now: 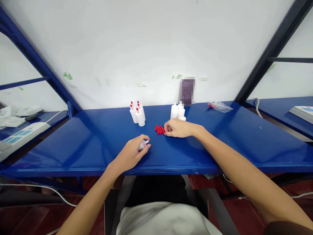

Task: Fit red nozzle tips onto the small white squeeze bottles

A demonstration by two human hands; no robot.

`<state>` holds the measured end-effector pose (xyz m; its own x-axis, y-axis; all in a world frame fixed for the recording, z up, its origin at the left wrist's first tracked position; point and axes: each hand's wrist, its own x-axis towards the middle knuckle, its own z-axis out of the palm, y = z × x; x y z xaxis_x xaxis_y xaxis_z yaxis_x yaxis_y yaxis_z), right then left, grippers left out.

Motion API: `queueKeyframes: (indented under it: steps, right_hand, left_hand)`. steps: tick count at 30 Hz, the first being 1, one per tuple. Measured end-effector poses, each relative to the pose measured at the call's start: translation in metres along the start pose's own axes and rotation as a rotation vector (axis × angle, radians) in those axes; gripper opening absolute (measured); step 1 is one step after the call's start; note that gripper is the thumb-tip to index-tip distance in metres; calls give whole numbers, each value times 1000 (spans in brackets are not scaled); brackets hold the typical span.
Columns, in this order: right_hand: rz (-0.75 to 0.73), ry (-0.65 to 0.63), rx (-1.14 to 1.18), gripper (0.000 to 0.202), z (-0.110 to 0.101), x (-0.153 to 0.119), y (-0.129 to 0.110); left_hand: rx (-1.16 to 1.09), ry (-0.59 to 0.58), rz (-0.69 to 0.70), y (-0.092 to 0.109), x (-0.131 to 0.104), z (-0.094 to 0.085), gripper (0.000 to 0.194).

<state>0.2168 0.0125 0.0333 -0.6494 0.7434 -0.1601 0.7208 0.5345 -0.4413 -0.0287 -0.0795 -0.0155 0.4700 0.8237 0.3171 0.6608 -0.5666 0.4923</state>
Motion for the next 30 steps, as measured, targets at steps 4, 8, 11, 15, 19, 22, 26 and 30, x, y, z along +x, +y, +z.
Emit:
queueKeyframes:
  steps: [4, 8, 11, 15, 19, 22, 26, 30]
  right_hand:
    - [-36, 76, -18, 29, 0, 1, 7]
    - [-224, 138, 107, 33, 16, 1, -12]
    - [-419, 138, 149, 30, 36, 3, -36]
    - [-470, 252, 39, 28, 38, 4, -43]
    - [-142, 447, -260, 22, 6, -2, -13]
    - [142, 485, -429, 23, -19, -10, 9]
    - [349, 555, -447, 28, -35, -20, 23]
    - [457, 496, -443, 31, -37, -20, 31]
  left_hand:
    - [-21, 1, -17, 1, -1, 0, 18]
    - [-61, -6, -13, 3, -2, -1, 18]
    - [-134, -28, 4, 3, -2, -2, 13]
    - [-171, -9, -40, 3, -2, -2, 25]
    - [-100, 16, -86, 2, -2, -1, 28]
    - [-80, 32, -56, 0, -1, -1, 19]
    - [-53, 11, 0, 1, 1, -2, 28]
    - [-34, -33, 24, 5, 1, -5, 31]
